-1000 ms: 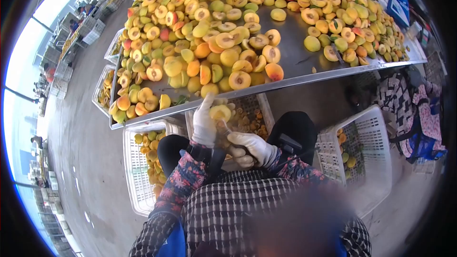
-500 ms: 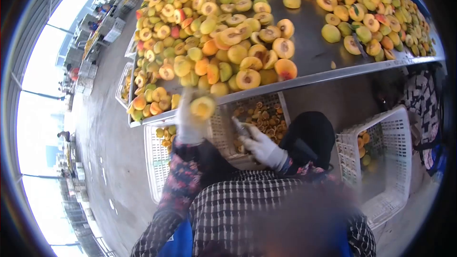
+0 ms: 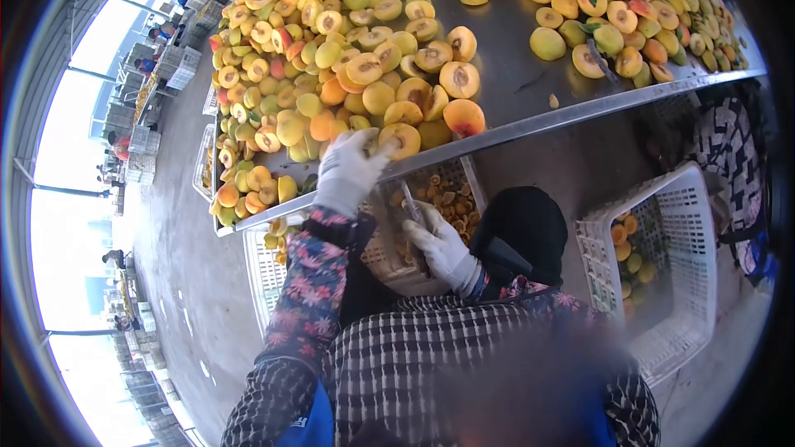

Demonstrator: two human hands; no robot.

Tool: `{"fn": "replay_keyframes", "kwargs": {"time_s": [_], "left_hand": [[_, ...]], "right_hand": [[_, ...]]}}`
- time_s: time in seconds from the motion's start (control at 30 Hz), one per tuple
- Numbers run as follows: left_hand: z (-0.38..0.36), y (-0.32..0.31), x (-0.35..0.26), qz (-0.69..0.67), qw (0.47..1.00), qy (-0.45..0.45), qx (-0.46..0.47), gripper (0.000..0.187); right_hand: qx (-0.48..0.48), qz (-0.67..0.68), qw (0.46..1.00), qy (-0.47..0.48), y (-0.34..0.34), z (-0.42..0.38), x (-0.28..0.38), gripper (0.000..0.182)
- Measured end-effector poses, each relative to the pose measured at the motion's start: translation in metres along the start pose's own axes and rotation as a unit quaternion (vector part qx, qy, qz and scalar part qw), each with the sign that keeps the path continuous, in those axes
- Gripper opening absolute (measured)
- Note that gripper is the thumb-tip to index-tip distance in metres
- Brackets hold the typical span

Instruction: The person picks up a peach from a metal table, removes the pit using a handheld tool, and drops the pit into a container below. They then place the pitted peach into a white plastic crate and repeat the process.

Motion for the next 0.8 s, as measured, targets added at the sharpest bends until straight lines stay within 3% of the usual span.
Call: {"fn": "replay_keyframes", "kwargs": {"time_s": [0.03, 0.07, 0.13, 0.2, 0.23, 0.3, 0.33, 0.43, 0.47, 0.57, 0.6, 0.7, 0.73, 0.8], "left_hand": [[0.008, -0.011, -0.007, 0.065, 0.998, -0.005, 0.024, 0.053], [0.012, -0.018, -0.009, 0.080, 0.997, -0.001, -0.009, 0.053], [0.015, -0.019, -0.007, -0.004, 1.000, 0.020, -0.005, 0.049], [0.012, -0.022, -0.002, -0.081, 0.996, 0.043, -0.021, 0.043], [0.007, -0.024, 0.001, -0.196, 0.976, 0.011, -0.098, 0.042], [-0.008, -0.023, 0.012, -0.409, 0.877, -0.052, -0.248, 0.043], [-0.015, -0.020, 0.012, -0.529, 0.818, -0.023, -0.226, 0.045], [-0.041, -0.021, -0.001, -0.674, 0.725, 0.049, -0.133, 0.043], [-0.050, -0.019, -0.017, -0.664, 0.744, 0.063, -0.044, 0.036], [-0.063, -0.033, -0.040, -0.749, 0.657, 0.090, -0.007, 0.044], [-0.068, -0.036, -0.048, -0.745, 0.662, 0.084, -0.007, 0.054], [-0.073, -0.034, -0.049, -0.672, 0.737, 0.069, 0.028, 0.052], [-0.073, -0.035, -0.050, -0.689, 0.721, 0.057, 0.044, 0.049], [-0.073, -0.034, -0.047, -0.650, 0.758, 0.057, 0.008, 0.048]], "right_hand": [[-0.005, 0.007, 1.000, -0.003, 0.003, 0.000, 0.001, 0.044], [-0.010, 0.013, 1.000, -0.007, 0.006, 0.001, 0.003, 0.043], [-0.007, 0.046, 0.998, -0.034, 0.007, -0.004, 0.005, 0.043], [-0.038, 0.014, 0.998, 0.037, 0.014, 0.000, 0.006, 0.041], [-0.053, -0.003, 0.996, 0.072, 0.017, 0.001, 0.008, 0.040], [-0.053, 0.054, 0.990, 0.122, 0.015, -0.006, 0.022, 0.040], [-0.051, 0.081, 0.985, 0.145, 0.013, -0.011, 0.030, 0.040], [-0.058, 0.082, 0.975, 0.198, 0.008, -0.028, 0.062, 0.037], [-0.049, 0.078, 0.974, 0.209, 0.008, -0.027, 0.061, 0.042], [-0.117, -0.133, 0.940, 0.293, 0.001, -0.034, 0.078, 0.045], [-0.150, -0.192, 0.922, 0.300, 0.000, -0.038, 0.083, 0.049], [-0.150, -0.282, 0.925, 0.206, -0.001, -0.037, 0.081, 0.045], [-0.151, -0.278, 0.925, 0.208, -0.001, -0.037, 0.079, 0.045], [-0.149, -0.273, 0.926, 0.215, 0.001, -0.034, 0.074, 0.045]]}}
Point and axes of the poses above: each hand's wrist, its own z-axis towards the middle knuckle, its own y-axis out of the back of the hand, x = y × z, the point moved 7 cm from there along z, towards the middle knuckle, and after that the axes turned 15 degrees about -y, right-handed, at the moved point
